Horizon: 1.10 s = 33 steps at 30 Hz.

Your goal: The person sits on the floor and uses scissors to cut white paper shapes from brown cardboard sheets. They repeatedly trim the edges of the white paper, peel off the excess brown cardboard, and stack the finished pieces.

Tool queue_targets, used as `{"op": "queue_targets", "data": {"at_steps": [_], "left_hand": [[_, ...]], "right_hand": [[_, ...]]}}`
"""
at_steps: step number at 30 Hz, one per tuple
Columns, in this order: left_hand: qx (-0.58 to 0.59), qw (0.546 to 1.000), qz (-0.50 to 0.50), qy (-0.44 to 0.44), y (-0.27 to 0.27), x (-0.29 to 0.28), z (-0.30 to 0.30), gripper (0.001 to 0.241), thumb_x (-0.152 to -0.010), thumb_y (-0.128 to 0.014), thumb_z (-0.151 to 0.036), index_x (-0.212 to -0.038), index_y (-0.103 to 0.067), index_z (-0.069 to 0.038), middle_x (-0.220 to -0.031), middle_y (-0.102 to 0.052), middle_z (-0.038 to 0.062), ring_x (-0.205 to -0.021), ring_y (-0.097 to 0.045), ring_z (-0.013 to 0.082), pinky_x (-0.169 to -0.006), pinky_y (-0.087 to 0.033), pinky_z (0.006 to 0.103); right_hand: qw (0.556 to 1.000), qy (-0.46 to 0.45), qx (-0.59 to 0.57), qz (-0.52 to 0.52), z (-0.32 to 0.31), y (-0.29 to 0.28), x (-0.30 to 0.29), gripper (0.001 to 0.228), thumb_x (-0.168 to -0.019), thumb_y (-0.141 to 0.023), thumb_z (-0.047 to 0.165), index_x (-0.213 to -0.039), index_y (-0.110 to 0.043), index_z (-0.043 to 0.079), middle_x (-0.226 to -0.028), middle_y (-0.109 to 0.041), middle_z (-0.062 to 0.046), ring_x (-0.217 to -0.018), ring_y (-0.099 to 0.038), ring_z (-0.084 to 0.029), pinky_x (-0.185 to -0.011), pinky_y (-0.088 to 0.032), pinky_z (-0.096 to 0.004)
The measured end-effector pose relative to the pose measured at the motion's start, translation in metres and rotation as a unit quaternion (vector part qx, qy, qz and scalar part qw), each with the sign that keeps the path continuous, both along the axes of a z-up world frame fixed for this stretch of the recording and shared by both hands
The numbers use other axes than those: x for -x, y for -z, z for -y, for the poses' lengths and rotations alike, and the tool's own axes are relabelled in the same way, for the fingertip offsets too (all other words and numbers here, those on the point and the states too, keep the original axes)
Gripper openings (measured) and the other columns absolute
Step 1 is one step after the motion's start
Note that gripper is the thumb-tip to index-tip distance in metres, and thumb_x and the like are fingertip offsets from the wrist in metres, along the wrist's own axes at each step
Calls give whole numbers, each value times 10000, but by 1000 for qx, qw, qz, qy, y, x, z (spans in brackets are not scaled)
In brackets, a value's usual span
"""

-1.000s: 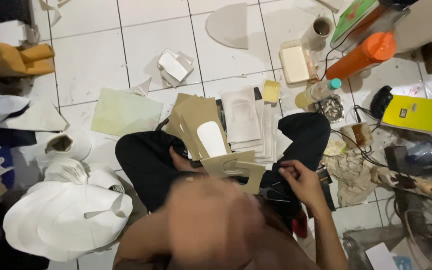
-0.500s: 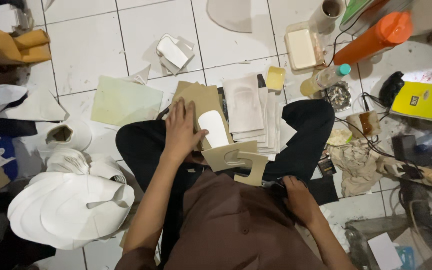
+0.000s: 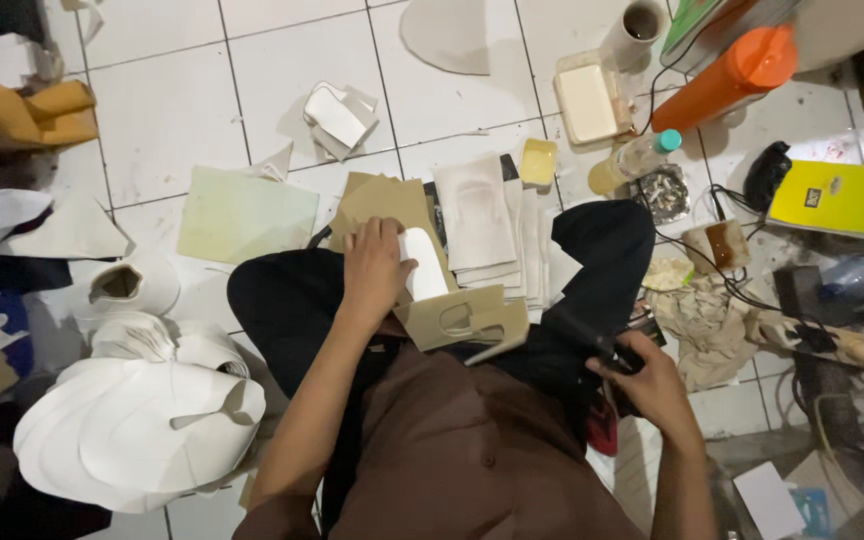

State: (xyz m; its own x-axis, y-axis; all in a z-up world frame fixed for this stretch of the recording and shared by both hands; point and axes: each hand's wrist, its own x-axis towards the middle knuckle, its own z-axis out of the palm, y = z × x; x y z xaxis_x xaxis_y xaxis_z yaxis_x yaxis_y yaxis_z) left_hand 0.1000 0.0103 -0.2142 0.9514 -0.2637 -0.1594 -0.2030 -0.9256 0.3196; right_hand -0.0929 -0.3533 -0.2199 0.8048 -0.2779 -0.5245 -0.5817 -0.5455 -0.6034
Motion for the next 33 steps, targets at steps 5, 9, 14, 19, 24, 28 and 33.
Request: {"op": "queue_targets", "data": {"at_steps": [5, 9, 14, 19, 24, 28, 33], "left_hand": [[41, 998, 27, -50, -35, 2, -3, 831, -695, -805, -413, -1299, -458, 41, -1124, -482, 204, -1049, -518, 382, -840, -387, 468], [34, 994, -9, -103, 12, -1, -6, 891, -685, -800, -443, -1309, -439, 80, -1146, -454, 206, -1066, -515, 384, -895, -405, 479], [47, 992, -13, -117, -13, -5, 0, 588, -665, -834, -345, -1076, -565, -22, -1083, -470, 150, -1042, -517, 354, -873, -376, 452], [86, 994, 7, -63, -27, -17, 4, 655, -763, -780, -233, -1282, -499, 53, -1440, -305, 297, -1296, -353, 472, -1001, -311, 633], [-33, 999, 11, 9, 28, -46, -5, 660, -627, -809, -420, -1089, -548, -28, -984, -507, 120, -962, -494, 305, -828, -325, 418], [-9, 996, -76, 40, -34, -35, -7, 425, -722, -778, -408, -1009, -662, -118, -875, -678, 89, -877, -659, 296, -789, -354, 398], [146, 934, -320, -66, -184, -13, -21, 823, -718, -653, -588, -1228, -529, 45, -1201, -559, 342, -1166, -531, 478, -980, -416, 554]], "right_hand": [[967, 115, -158, 165, -13, 58, -18, 356, -738, -821, 193, -1012, -623, 82, -774, -624, -64, -725, -586, -162, -685, -487, -272], [904, 109, -323, 257, -59, 35, -50, 402, -821, -716, 243, -1107, -485, 81, -767, -586, -49, -591, -563, -101, -501, -453, -194], [902, 94, -336, 253, -111, -1, -98, 262, -862, -670, 110, -1012, -465, 49, -674, -541, -51, -429, -490, -104, -381, -396, -203], [901, 87, -354, 237, -128, -7, -114, 249, -860, -683, 83, -965, -463, 36, -665, -550, -66, -397, -480, -96, -371, -364, -200], [917, 103, -332, 195, -120, 11, -102, 286, -854, -720, 165, -965, -499, 21, -649, -587, -77, -429, -504, -102, -403, -370, -210], [915, 123, -332, 193, -113, 10, -83, 278, -842, -719, 147, -961, -503, 18, -682, -587, -79, -424, -489, -103, -395, -356, -204], [906, 123, -352, 199, -92, 26, -66, 286, -814, -724, 100, -978, -501, 29, -667, -598, -100, -384, -480, -115, -376, -374, -206]]}}
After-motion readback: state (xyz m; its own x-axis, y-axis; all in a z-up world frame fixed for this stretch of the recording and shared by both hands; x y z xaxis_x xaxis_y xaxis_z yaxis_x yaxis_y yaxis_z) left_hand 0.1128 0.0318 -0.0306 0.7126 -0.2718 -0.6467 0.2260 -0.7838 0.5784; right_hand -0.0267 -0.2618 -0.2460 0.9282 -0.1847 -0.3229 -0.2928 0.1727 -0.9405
